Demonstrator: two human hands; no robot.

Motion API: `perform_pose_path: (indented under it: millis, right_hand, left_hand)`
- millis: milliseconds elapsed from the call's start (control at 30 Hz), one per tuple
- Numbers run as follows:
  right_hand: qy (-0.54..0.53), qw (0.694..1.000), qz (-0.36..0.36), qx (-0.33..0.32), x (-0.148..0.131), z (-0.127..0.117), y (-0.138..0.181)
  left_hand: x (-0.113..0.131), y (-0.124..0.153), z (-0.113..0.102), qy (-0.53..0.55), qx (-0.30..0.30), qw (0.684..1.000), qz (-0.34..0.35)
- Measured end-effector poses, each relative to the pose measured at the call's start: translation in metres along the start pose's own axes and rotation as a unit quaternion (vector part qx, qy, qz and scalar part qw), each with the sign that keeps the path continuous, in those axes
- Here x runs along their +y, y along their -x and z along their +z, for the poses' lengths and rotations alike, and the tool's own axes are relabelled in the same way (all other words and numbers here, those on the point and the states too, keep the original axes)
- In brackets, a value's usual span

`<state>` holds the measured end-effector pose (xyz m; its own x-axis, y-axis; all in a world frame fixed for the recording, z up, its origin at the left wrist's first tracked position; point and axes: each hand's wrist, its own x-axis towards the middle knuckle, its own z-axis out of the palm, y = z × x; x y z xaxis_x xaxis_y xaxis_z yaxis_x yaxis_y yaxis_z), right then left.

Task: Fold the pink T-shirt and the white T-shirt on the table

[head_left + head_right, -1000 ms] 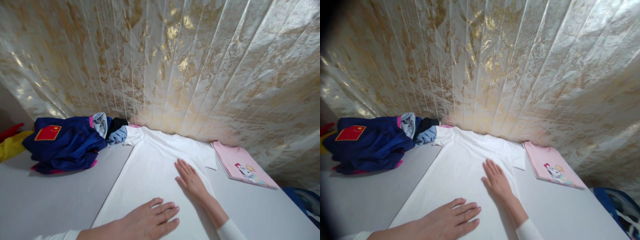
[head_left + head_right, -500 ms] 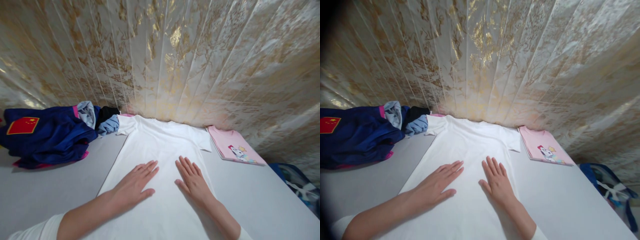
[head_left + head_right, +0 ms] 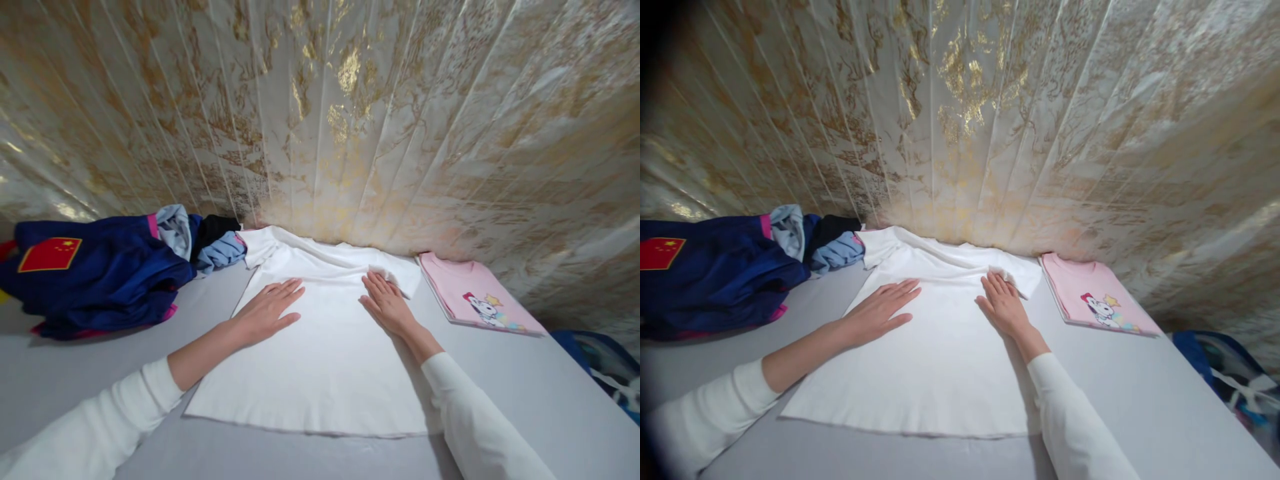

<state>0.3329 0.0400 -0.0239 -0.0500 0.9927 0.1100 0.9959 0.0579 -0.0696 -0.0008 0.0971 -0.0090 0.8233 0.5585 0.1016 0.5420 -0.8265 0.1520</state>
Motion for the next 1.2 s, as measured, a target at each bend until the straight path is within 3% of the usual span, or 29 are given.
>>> perform_pose_path:
  millis: [100,233,367,467,533,600,700,767,867,1033,1100,1200]
  right_hand:
    - [-0.01,1.0,-0.009,0.004,0.004,0.001,0.003]
    - [-0.03,0.999,-0.033,0.005,-0.002,0.001,0.038]
    - [-0.05,0.996,-0.075,-0.012,-0.041,-0.001,0.091]
    - [-0.066,0.987,-0.146,-0.02,-0.075,-0.005,0.122]
    - [-0.065,0.981,-0.181,-0.021,-0.081,-0.004,0.132]
    - [-0.044,0.988,-0.145,-0.007,-0.067,-0.002,0.133]
    - [0.007,1.0,-0.011,0.016,-0.028,0.003,0.127]
    - [0.031,0.999,0.024,0.002,-0.009,0.0,0.124]
    - [0.069,0.996,0.023,-0.057,-0.011,-0.023,0.122]
    - [0.094,0.974,0.046,-0.199,-0.06,-0.091,0.113]
    - [0.09,0.969,0.059,-0.222,-0.078,-0.109,0.105]
    - [0.085,0.973,0.037,-0.212,-0.105,-0.116,0.093]
  left_hand:
    - [-0.001,0.0,0.0,0.003,0.001,1.0,-0.004]
    - [0.015,0.008,0.001,0.022,-0.012,1.0,0.002]
    - [0.052,0.005,-0.001,0.063,-0.041,0.996,0.057]
    - [0.077,-0.006,-0.002,0.081,-0.077,0.99,0.087]
    - [0.086,-0.011,-0.001,0.082,-0.089,0.988,0.092]
    - [0.089,-0.013,0.001,0.084,-0.092,0.987,0.099]
    - [0.088,-0.011,0.002,0.09,-0.089,0.987,0.1]
    - [0.088,-0.008,0.003,0.094,-0.089,0.987,0.093]
    - [0.093,0.001,0.004,0.104,-0.084,0.986,0.099]
    - [0.116,0.034,0.006,0.101,-0.051,0.986,0.123]
    - [0.124,0.046,0.01,0.071,-0.035,0.987,0.137]
    - [0.127,0.057,0.023,-0.001,0.002,0.984,0.177]
